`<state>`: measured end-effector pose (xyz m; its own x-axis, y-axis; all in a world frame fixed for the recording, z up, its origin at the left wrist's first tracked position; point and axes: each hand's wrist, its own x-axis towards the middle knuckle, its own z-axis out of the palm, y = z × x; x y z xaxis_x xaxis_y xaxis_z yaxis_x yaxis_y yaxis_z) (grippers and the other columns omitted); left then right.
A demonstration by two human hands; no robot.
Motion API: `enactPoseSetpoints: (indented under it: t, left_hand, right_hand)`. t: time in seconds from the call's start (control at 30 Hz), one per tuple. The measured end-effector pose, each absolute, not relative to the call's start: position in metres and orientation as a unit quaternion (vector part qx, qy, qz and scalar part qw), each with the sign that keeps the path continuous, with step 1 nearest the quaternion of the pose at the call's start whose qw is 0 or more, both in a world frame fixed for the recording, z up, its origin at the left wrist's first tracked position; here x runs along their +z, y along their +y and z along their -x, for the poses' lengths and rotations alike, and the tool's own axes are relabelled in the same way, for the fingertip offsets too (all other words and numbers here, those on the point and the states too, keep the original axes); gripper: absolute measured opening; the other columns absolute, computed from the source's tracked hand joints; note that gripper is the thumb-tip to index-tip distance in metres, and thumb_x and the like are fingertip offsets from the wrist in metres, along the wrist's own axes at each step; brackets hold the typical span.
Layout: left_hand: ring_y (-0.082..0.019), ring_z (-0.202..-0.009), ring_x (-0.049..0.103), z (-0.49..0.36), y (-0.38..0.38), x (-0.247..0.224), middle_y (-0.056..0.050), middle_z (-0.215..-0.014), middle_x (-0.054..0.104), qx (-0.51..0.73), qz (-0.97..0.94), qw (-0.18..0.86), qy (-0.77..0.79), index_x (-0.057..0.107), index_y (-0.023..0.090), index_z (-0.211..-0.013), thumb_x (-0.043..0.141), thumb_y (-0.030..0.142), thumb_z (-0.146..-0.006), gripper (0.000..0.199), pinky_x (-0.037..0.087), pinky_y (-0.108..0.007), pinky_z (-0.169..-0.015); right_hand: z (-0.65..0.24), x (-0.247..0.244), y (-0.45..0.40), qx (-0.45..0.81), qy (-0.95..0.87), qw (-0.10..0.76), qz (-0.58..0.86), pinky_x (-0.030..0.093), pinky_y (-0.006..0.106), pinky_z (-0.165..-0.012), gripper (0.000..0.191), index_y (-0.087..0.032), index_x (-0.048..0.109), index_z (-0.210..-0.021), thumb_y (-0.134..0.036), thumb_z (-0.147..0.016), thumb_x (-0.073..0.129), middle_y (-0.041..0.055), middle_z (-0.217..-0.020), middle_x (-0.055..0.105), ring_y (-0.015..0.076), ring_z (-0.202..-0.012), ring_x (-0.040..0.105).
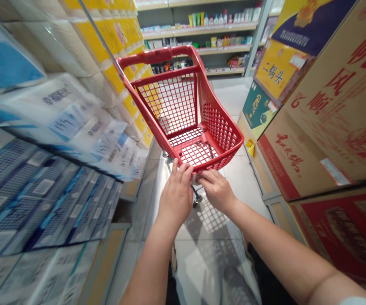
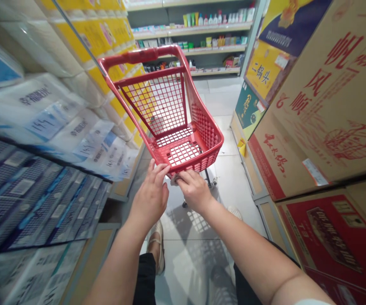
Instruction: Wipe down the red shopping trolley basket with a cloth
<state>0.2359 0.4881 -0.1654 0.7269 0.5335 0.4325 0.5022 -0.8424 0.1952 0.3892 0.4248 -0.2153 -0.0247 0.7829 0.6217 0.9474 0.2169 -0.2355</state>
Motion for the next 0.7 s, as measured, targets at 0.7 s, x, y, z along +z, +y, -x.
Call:
enactPoseSetpoints:
  t: [0.7]
  left_hand:
    - [-0.029,-0.14,0.037,-0.229,0.483,-0.154,-0.01,-0.125,0.059,0.266,-0.9,0.024,0.343,0.055,0.018,-0.12,0.044,0.004,-0.084,0.04,0.044,-0.044,-0.109]
  right_hand:
    - [-0.391,-0.181,0.415,-0.163,-0.675,0.465,0.549,0.05,0.041,-0.098,0.028,-0.02,0.067,-0.106,-0.007,-0.092,0.047,0.0083,-0.107,0.064,0.0211,-0.111,0.055]
